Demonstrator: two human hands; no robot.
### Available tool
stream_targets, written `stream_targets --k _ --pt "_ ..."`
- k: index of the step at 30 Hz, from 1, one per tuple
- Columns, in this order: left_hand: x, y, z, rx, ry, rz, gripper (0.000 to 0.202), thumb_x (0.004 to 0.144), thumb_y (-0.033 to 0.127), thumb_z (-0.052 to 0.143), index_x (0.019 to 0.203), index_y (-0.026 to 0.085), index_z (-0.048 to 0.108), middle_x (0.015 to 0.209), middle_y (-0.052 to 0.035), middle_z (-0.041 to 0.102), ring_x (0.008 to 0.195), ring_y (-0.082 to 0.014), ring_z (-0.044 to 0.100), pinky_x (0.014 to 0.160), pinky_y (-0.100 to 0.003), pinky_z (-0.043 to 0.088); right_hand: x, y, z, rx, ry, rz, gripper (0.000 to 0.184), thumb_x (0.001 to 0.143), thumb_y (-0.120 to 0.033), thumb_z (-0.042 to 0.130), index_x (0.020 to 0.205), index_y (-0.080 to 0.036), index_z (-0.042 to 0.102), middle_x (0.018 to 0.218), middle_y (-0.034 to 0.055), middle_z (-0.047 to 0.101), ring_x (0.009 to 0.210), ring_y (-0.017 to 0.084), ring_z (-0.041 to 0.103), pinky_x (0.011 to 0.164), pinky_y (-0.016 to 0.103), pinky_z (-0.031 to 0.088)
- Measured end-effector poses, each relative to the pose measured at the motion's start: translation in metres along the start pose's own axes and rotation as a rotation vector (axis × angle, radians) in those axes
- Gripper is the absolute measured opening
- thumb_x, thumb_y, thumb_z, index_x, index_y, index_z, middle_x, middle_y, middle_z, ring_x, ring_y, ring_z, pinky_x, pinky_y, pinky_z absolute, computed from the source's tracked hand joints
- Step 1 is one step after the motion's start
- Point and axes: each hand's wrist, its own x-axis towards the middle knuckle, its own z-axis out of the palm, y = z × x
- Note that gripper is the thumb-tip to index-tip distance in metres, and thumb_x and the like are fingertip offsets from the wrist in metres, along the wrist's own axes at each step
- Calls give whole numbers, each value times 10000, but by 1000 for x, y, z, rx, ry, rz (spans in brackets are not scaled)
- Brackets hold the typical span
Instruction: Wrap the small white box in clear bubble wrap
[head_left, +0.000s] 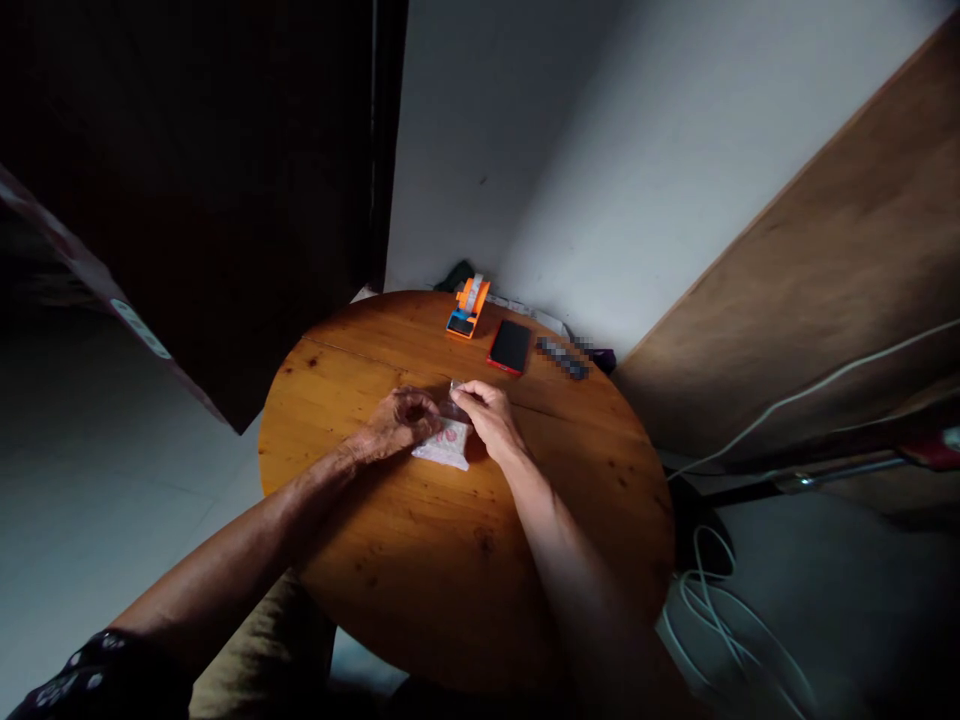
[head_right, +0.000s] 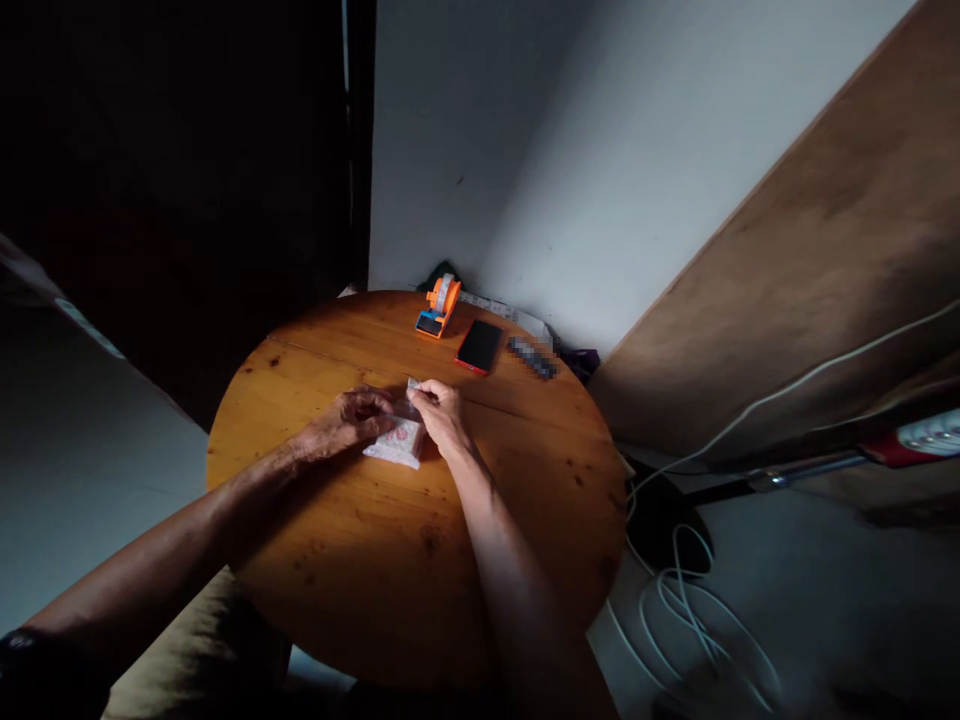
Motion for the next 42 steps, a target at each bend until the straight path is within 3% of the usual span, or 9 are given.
stream_targets --k 13,17,23,32,42 --pt "0 4 0 -44 -25 -84 212 738 361 704 742 167 619 976 -75 657 793 -173 576 680 -289 465 -16 -15 -12 -39 -113 -199 149 744 -310 628 687 -190 695 695 16 689 672 168 606 647 277 453" --pt "-1 5 0 -103 -35 -88 243 727 384 701 751 162 605 984 -72 679 814 -176 591 707 -290 463 -25 -26 -16 -177 -188 -336 164 769 -220 601 635 -199 693 742 27 685 713 165 623 695 282 465" --pt "-1 6 -1 -53 -26 -166 245 738 392 698 805 168 623 728 -22 627 663 -151 538 602 -274 421 -33 -39 -22 -481 -266 -491 223 801 -99 623 666 -233 740 799 23 713 777 176 613 789 331 431" --pt "-3 7 -2 -88 -52 -117 359 761 369 673 1053 187 573 839 -6 614 739 -152 555 657 -279 440 -44 -45 -38 -695 -403 -635 261 837 -101 655 924 -302 798 973 33 713 934 208 577 847 367 396" --pt "-2 7 -1 -84 -46 -132 332 758 362 689 1017 178 594 807 -5 607 695 -134 521 640 -272 420 -40 -41 -38 -649 -423 -705 220 850 -119 640 806 -276 788 896 24 712 836 185 575 809 349 410"
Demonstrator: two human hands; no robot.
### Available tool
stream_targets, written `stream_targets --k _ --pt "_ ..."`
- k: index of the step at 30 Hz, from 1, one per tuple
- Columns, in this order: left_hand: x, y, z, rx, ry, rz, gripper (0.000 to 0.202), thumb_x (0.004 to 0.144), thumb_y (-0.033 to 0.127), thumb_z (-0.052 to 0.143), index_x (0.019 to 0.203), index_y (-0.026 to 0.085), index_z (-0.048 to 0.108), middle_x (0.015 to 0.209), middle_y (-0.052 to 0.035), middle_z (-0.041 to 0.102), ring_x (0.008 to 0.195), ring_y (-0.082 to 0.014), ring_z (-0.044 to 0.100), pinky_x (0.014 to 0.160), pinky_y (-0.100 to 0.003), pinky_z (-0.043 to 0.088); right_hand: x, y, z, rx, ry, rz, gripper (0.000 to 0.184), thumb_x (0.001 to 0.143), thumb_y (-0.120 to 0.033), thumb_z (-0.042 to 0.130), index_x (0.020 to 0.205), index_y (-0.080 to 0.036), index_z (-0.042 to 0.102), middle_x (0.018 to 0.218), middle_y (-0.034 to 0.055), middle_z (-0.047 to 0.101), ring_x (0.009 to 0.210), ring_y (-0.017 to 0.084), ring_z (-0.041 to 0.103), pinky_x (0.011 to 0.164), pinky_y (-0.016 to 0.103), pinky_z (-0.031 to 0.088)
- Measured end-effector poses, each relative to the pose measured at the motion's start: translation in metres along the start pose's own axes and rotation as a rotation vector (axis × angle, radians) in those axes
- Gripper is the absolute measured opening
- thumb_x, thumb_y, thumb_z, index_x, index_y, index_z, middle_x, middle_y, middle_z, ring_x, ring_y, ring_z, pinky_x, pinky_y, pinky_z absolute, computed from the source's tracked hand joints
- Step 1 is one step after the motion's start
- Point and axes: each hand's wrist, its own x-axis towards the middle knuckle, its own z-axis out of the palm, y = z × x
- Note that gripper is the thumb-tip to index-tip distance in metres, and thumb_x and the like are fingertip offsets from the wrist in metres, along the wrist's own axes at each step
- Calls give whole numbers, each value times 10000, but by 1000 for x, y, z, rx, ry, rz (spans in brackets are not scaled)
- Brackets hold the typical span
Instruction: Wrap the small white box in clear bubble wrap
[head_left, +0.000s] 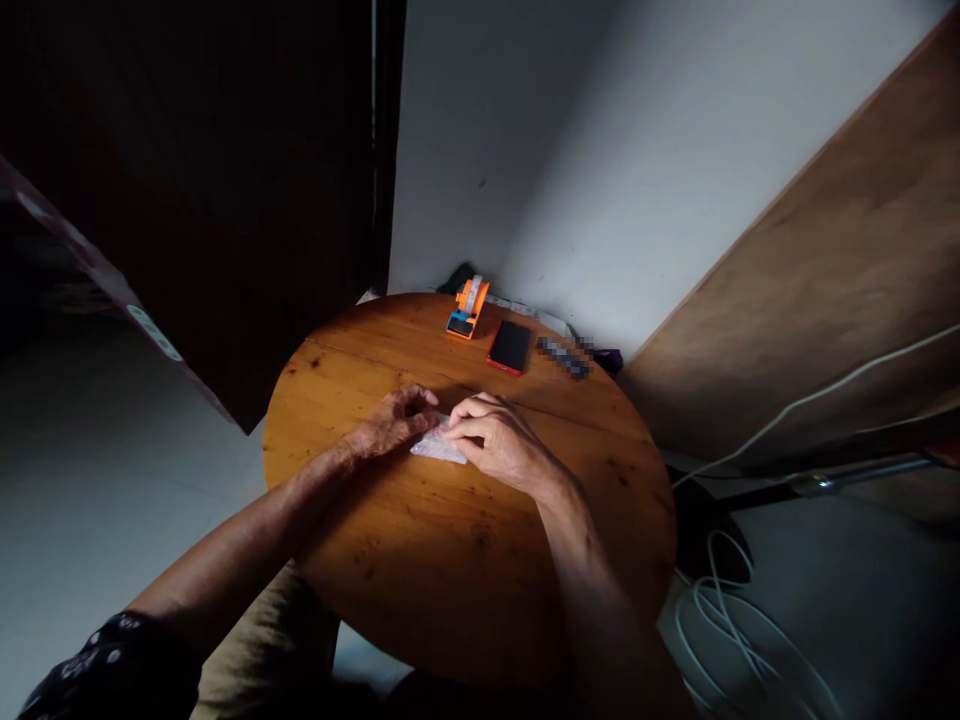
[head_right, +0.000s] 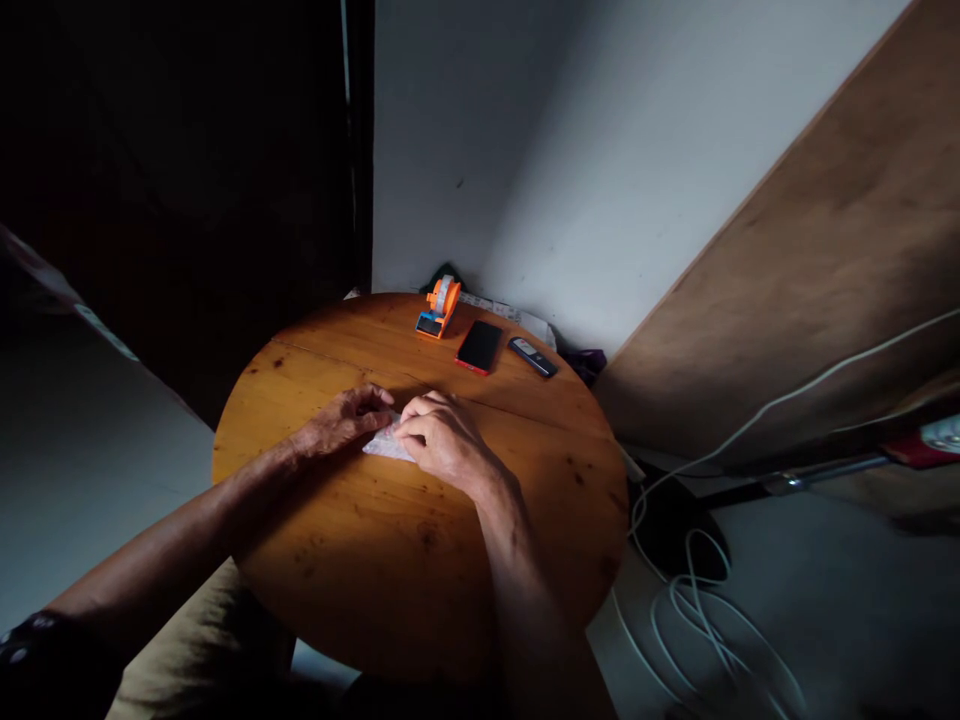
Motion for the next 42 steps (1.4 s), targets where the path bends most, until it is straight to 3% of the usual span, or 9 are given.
stream_targets --k 9,16,21,27,33,42 --pt "-3 4 -2 -59 -15 -19 264 730 355 738 890 174 634 767 -13 636 658 -133 528 612 -264 421 3 0 4 105 10 17 226 817 -111 623 691 -251 748 855 20 730 804 184 612 850 375 430" --pt "-4 3 -9 -214 -22 -45 398 677 325 794 1008 146 663 930 -45 699 816 -165 620 775 -296 471 1 5 -10 436 121 188 176 827 -270 603 707 -222 723 844 41 704 818 186 644 798 336 484" --pt "5 -9 -10 -426 127 -22 394 620 324 805 957 170 669 942 -40 718 872 -181 632 834 -311 468 0 9 -17 465 191 248 180 808 -333 630 697 -216 710 835 42 704 818 195 644 824 355 478" --pt "9 -8 -14 -405 271 -24 318 630 353 772 874 173 676 830 -23 698 820 -172 625 727 -278 434 -3 23 -12 455 245 316 143 774 -333 654 712 -216 706 867 44 714 838 201 645 851 371 481" --pt "4 0 -15 -368 283 -39 304 617 354 773 838 167 680 784 -20 696 775 -164 628 703 -274 427 -6 33 -7 477 195 311 152 775 -329 660 720 -205 729 916 57 703 865 196 644 847 363 480" --pt "3 0 -14 -328 234 -41 234 685 314 746 856 171 673 798 -16 696 789 -166 618 729 -287 429 -3 19 1 483 57 205 150 860 -280 641 878 -231 782 1173 76 656 1088 211 616 928 376 474"
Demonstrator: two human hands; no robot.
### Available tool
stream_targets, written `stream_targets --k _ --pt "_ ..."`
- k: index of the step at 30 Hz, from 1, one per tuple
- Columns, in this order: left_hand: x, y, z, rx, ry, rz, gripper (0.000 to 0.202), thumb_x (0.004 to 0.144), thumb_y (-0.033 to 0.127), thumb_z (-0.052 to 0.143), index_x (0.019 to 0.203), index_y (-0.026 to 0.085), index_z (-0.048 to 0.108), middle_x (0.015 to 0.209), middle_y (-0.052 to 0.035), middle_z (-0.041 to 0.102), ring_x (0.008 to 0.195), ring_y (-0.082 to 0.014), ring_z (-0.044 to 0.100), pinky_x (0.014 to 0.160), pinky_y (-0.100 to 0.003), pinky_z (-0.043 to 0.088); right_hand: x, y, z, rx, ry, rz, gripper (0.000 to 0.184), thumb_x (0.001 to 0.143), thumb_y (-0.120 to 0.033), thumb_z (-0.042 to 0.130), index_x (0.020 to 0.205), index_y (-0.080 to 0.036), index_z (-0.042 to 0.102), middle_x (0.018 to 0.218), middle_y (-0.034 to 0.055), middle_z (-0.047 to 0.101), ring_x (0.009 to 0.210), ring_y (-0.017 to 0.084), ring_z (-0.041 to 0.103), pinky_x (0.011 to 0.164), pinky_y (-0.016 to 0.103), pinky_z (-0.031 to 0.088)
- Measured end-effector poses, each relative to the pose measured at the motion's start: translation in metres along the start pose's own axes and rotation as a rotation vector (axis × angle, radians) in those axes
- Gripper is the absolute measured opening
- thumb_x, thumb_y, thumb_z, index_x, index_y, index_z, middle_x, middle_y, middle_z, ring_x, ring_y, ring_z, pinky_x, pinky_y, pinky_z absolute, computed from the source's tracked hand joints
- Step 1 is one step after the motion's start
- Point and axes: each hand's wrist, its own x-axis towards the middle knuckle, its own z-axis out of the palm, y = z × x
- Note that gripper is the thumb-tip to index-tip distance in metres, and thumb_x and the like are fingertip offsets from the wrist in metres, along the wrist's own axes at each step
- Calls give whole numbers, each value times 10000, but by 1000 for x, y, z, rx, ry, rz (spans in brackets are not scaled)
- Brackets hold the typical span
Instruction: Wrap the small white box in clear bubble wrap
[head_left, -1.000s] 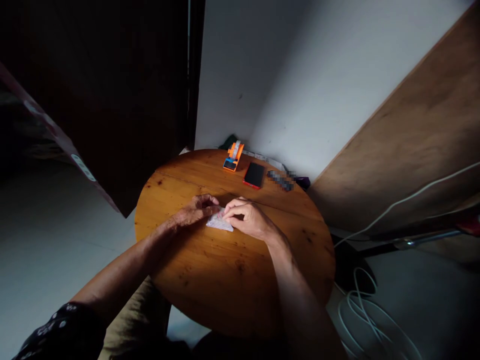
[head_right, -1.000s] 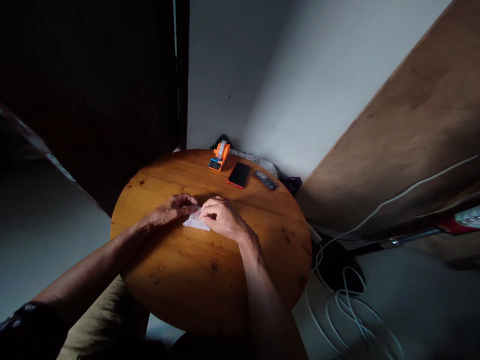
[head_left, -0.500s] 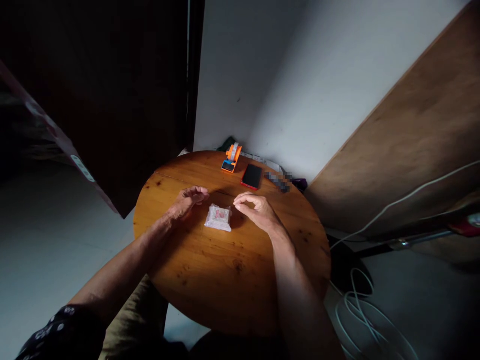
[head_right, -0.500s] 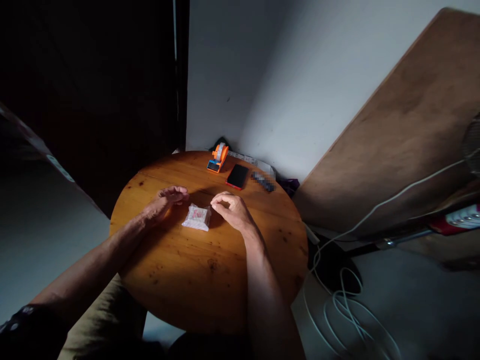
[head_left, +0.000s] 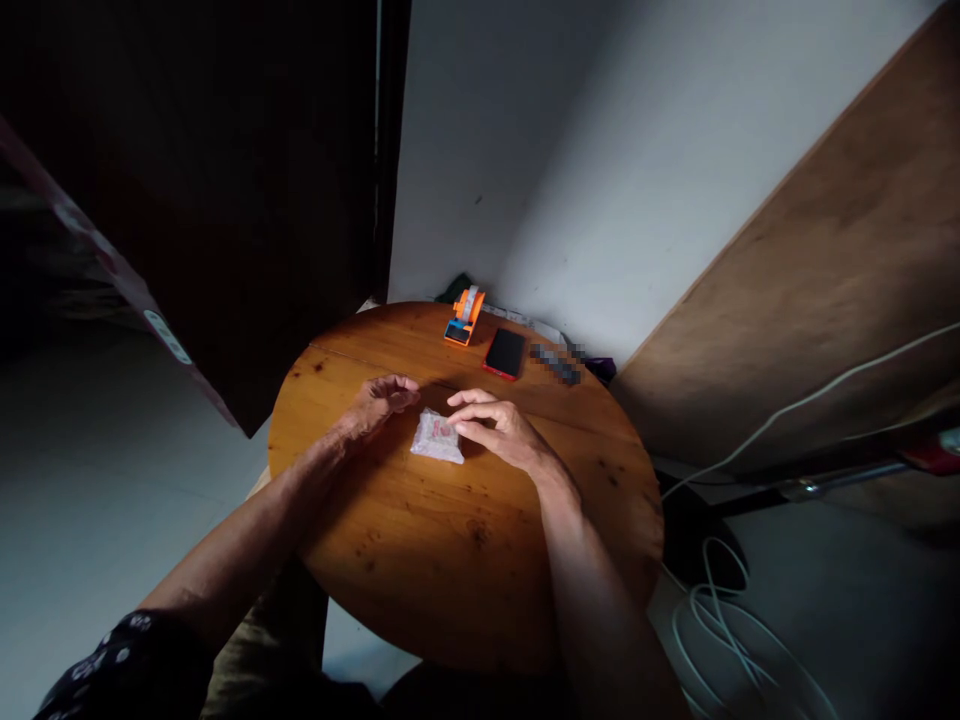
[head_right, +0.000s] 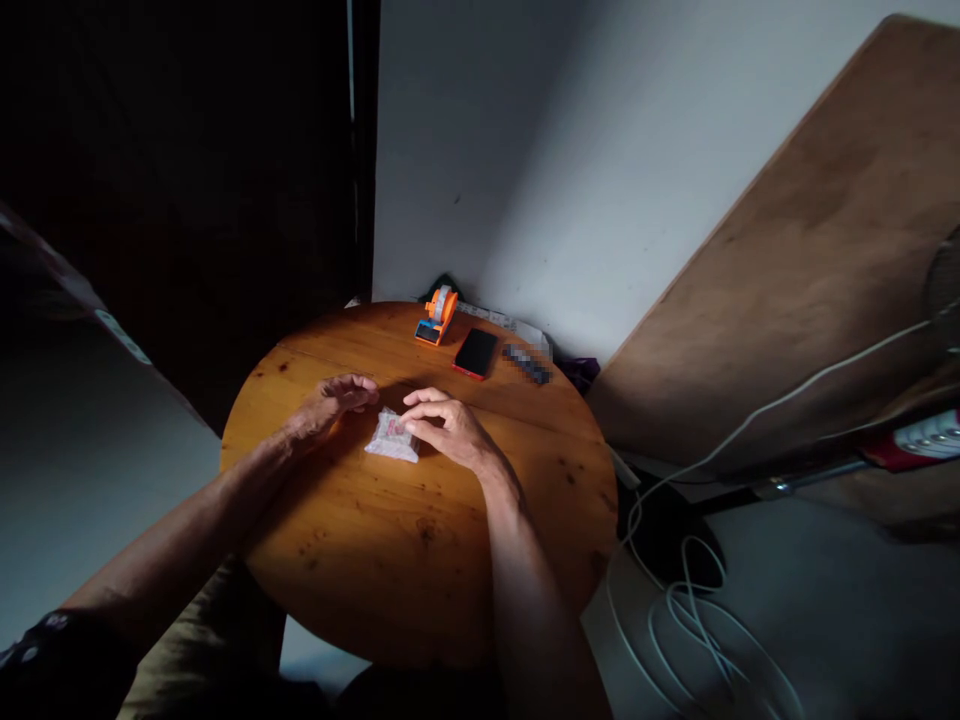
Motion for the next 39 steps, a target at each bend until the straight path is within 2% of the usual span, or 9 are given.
stream_targets --k 4,10,15,20,25,29,32,35,39 --pt "1 -1 0 -8 -10 -9 275 656 332 774 858 172 677 782 -13 694 766 -157 611 716 -279 419 2 2 7 -25 -38 29 139 862 -262 647 838 -226 779 1226 80 649 1124 220 610 963 405 468" --pt "-2 0 2 -32 -24 -4 294 656 355 784 849 164 674 778 -23 705 745 -153 617 721 -282 432 2 4 -1 30 78 -20 146 859 -258 637 917 -239 770 1227 68 668 1183 219 594 1043 416 426" --pt "0 -1 1 -39 -18 1 254 663 309 780 845 162 680 757 -23 704 707 -141 607 671 -270 422 -1 1 -6 -5 -24 36 107 788 -220 701 884 -235 747 1219 60 671 1154 228 611 1034 439 427" --pt "1 -2 0 -34 -33 -2 239 684 279 767 865 146 685 742 -25 706 701 -139 605 673 -270 410 0 -2 1 -81 -68 28 182 736 -138 719 894 -227 742 1248 73 646 1158 228 605 1037 437 419" --pt "1 -3 -2 -26 -46 0 262 687 298 773 881 143 690 767 -35 713 723 -150 615 689 -275 419 2 -2 11 -113 4 28 124 769 -128 662 802 -222 736 1231 63 649 1116 214 620 986 413 455" --pt "3 -7 -2 -13 -57 -3 265 698 309 769 886 140 689 780 -45 710 730 -155 617 685 -277 421 5 -3 17 -107 112 -11 154 799 -119 593 709 -204 686 1129 72 690 1051 197 644 951 371 467" --pt "2 -7 -3 3 -90 -9 297 702 324 777 910 129 696 810 -51 706 723 -144 605 702 -278 430 7 -3 20 -59 180 -12 142 818 -151 558 713 -201 641 1092 80 705 1046 202 643 926 354 471" --pt "-1 -7 -4 36 -159 -24 359 704 354 785 976 137 697 880 -56 714 762 -159 619 747 -296 453 8 -2 22 22 223 13 129 843 -212 535 740 -197 612 1108 92 698 1039 207 640 876 339 480" --pt "-3 -8 -5 116 -291 -16 470 711 373 792 1112 160 672 1057 -85 717 929 -228 646 836 -347 470 8 -1 22 110 268 57 166 868 -325 558 774 -197 604 1135 83 691 935 188 642 831 333 490"
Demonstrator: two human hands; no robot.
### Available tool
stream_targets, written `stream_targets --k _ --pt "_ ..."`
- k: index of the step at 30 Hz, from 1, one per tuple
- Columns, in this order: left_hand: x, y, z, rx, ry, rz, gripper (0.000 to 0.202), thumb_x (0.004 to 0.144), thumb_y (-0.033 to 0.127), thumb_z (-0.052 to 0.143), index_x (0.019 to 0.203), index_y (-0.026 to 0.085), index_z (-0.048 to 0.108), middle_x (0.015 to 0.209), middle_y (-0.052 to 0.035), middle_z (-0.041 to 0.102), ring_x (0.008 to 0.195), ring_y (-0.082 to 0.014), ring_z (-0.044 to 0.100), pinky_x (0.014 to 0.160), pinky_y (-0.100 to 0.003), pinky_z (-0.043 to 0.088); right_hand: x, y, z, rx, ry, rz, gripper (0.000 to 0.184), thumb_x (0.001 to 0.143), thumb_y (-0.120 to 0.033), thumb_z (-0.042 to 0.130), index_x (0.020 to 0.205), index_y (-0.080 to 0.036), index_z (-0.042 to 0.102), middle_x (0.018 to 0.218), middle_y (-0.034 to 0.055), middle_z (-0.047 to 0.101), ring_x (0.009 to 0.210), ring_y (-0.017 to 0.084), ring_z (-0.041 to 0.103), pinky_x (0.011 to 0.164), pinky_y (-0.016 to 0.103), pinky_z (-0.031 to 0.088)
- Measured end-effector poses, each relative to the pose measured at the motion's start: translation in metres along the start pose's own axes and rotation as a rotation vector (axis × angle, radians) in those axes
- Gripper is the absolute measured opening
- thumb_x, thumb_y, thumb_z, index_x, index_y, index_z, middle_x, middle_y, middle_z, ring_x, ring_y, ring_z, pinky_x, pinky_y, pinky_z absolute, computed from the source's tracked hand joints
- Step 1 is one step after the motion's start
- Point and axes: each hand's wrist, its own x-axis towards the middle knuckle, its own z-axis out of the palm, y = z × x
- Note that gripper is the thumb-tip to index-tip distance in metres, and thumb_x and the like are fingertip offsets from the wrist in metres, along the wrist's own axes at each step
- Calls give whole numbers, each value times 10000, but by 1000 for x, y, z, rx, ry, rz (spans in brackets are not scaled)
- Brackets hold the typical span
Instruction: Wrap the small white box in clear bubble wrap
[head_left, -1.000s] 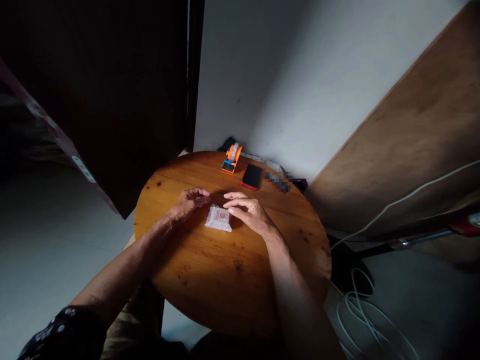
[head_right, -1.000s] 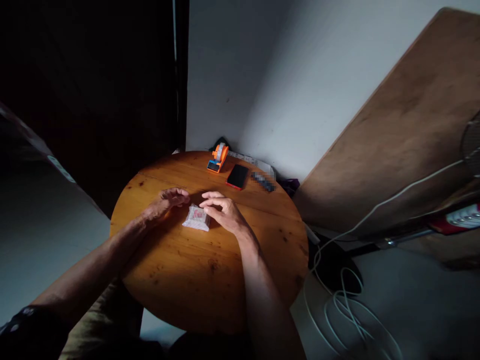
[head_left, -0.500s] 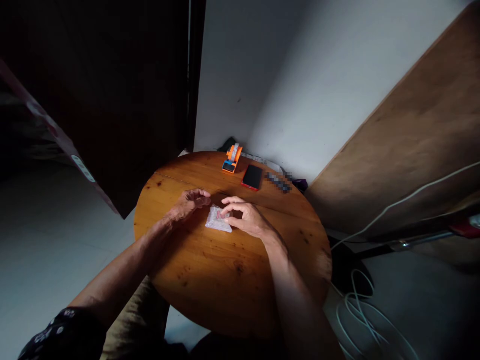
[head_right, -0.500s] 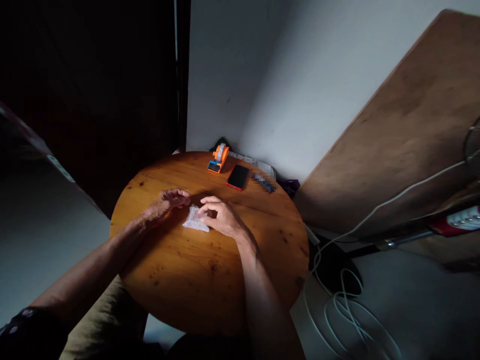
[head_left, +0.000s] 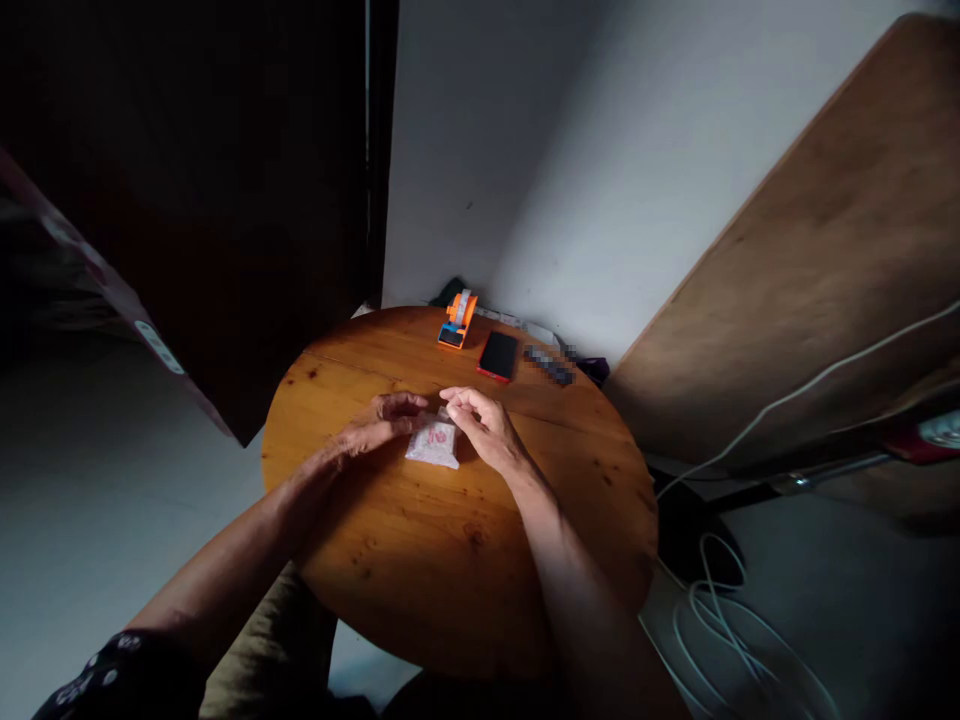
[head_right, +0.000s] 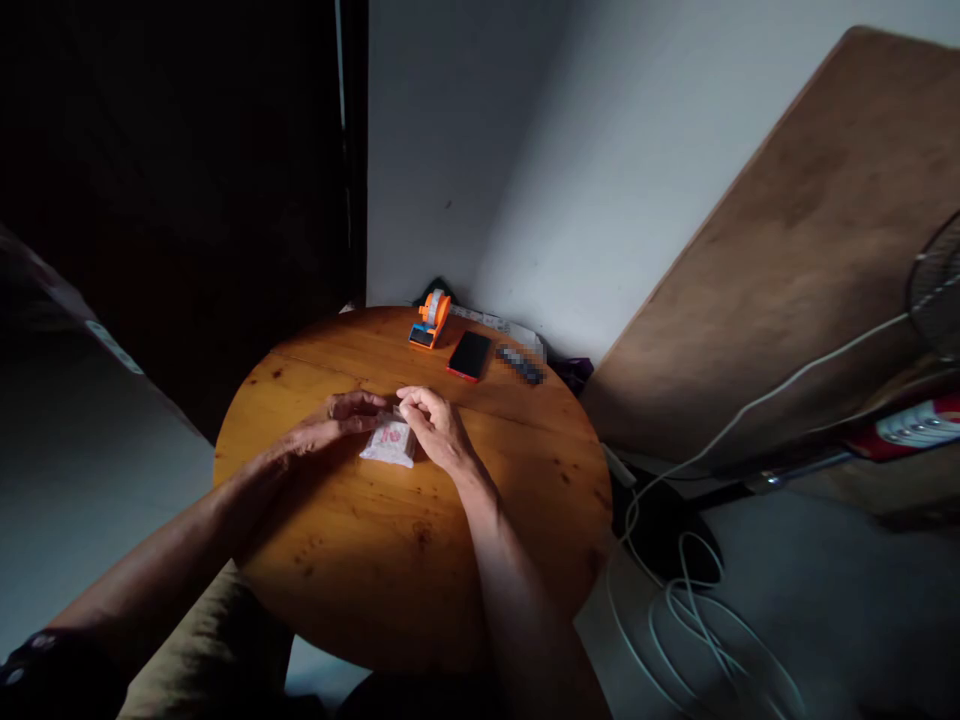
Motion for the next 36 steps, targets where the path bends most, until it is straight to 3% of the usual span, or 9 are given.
stream_targets --k 9,17,21,25,29,32,36 --pt "-3 1 11 -118 -284 42 555 765 327 797 1244 177 561 1201 -120 650 1082 -240 607 951 -386 443 0 -1 -8 231 60 103 367 840 -549 640 999 -220 673 1114 66 694 1027 211 631 933 376 476" --pt "-9 10 17 -180 -360 19 705 699 290 844 1314 211 509 1182 -115 631 1062 -238 605 922 -379 448 4 9 -12 325 215 185 403 787 -577 670 934 -203 673 1074 85 726 1012 223 672 873 355 505" --pt "-8 6 17 -190 -320 0 805 678 273 852 1373 222 448 1181 -118 627 1077 -242 601 920 -380 449 5 15 -18 355 238 348 442 747 -610 681 915 -202 647 1058 92 736 960 225 689 761 318 526" --pt "-4 0 16 -179 -224 -13 903 675 267 852 1432 204 363 1090 -104 639 995 -230 621 882 -375 466 1 17 -29 374 73 498 495 714 -506 752 1106 -226 633 974 63 737 874 212 693 665 298 531" --pt "-2 -3 18 -184 -138 24 913 661 295 864 1421 210 365 1067 -85 633 966 -224 625 880 -374 471 -2 20 -23 328 -27 485 566 656 -401 803 1157 -221 613 808 6 700 715 175 656 608 273 505" --pt "-1 -4 20 -191 -104 62 877 646 315 875 1380 233 401 1058 -60 618 972 -216 618 893 -370 471 0 24 -8 346 40 447 472 640 -438 785 1018 -200 631 766 -3 681 657 162 625 579 264 483" --pt "-2 -3 21 -190 -165 73 847 652 342 875 1358 248 415 1078 -60 601 974 -216 615 868 -362 480 3 24 1 339 152 334 361 665 -483 736 857 -197 630 754 3 671 652 163 597 575 265 461"
